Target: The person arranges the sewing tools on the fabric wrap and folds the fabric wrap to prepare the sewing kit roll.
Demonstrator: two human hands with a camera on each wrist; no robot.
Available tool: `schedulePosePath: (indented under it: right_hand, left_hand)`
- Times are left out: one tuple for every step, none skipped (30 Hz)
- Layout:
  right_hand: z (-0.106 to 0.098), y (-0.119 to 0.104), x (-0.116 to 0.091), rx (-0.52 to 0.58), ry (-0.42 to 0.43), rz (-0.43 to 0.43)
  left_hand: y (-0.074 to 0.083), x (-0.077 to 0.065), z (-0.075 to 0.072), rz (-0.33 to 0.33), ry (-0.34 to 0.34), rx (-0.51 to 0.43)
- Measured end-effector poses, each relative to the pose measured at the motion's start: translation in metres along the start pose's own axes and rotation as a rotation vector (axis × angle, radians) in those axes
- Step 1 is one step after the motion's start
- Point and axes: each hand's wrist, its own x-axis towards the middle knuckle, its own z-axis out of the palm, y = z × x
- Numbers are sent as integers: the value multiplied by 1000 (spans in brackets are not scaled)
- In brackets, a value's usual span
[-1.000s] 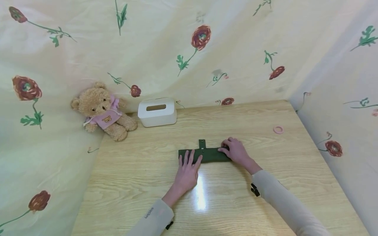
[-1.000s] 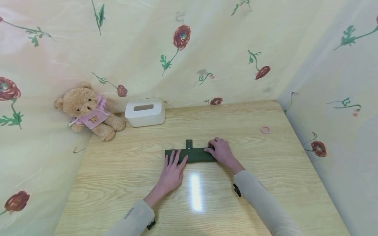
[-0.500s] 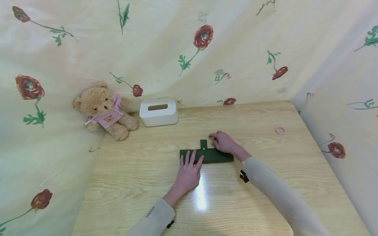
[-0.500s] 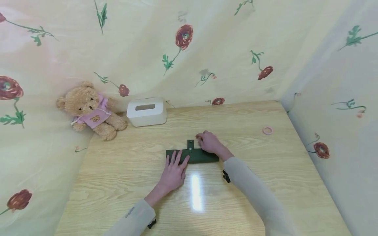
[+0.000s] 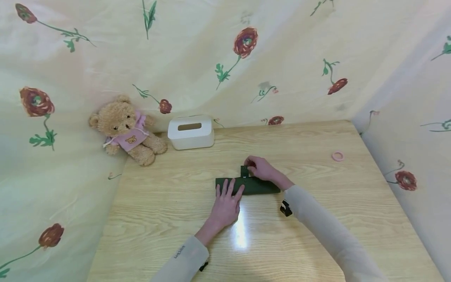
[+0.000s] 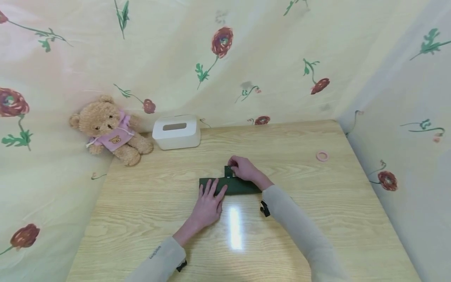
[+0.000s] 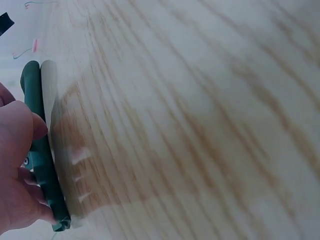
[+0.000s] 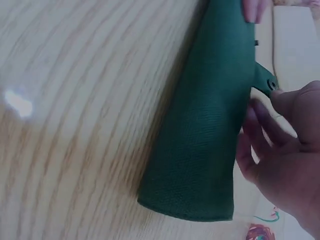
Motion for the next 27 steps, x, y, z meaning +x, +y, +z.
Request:
schedulePosePath:
  right_hand:
    - [0,-1,-1,31,-6,10]
    - [-1,-2,-2,54,-12,17]
    - [-1,-2,-3,74,-14,16]
    - [-2,-3,-4,87,-16,14]
    - [-2,-3,-5,94,-17,7]
    - [-2,-3,-6,98,-17,3]
    - [-2,-3,-8,100,-19,-3]
    - [-3,-3,-9,108,-24,-4]
    - [-3,-3,-10,115,-27,-3]
    - [-3,-3,-12,121,-29,-2]
    - [-3,-3,-13,125,-31,-3]
    - [-3,-4,-15,130,-33,-1]
    - [-4,-4,-17,136,-35,-2]
    - [-4,-4,-19,135,-35,-4]
    - [-3,-4,-21,131,-32,-10]
    - [-3,-5,-22,124,-31,-18]
    - [-3,-5,-24,118,-29,-30]
    - [-3,-6,-26,110,-26,-43]
    - [-2,-6,-27,101,-22,-56]
    - [-2,-7,-29,88,-17,-75]
    - [-1,-6,-30,76,-10,-93]
    - [0,-7,-32,63,-2,-112]
    - [1,-6,-33,50,7,-133]
    - [2,-6,-35,36,15,-147]
    - [2,-6,-36,25,19,-166]
    - [3,-6,-37,10,23,-182]
    - [4,-6,-38,-4,25,-196]
  left_hand:
    - [0,0,0,-1,-4,1]
    - [0,0,-1,-2,-10,2]
    - [0,0,-1,-2,-13,1]
    - [-1,0,-1,-1,-13,-1]
    - [-1,0,-1,0,-13,-3]
    - [-1,0,-2,3,-5,-5]
    - [-1,0,-3,5,-1,-8]
    - [-1,0,-3,6,3,-13]
    - [-1,0,-4,7,9,-15]
    - [-1,-1,-4,9,14,-17]
    - [-1,-1,-5,11,18,-18]
    - [-1,-1,-5,12,20,-17]
    - [-1,-1,-5,11,15,-16]
    - [-1,-1,-6,12,15,-16]
    - [-1,-1,-6,13,14,-12]
    - [-1,-1,-7,14,13,-11]
    - [-1,-1,-7,15,15,-10]
    - [-1,-1,-7,15,15,-8]
    - [-1,-1,-7,16,16,-9]
    - [-1,-1,-7,17,17,-6]
    - [-1,-1,-7,17,18,-2]
    - [-1,-2,-7,16,19,2]
    - [-1,-1,-7,16,20,7]
    - [-1,-1,-7,15,17,11]
    - [-1,-1,-6,15,18,12]
    - [-1,-1,-6,14,17,13]
    - [-1,-1,-5,13,17,11]
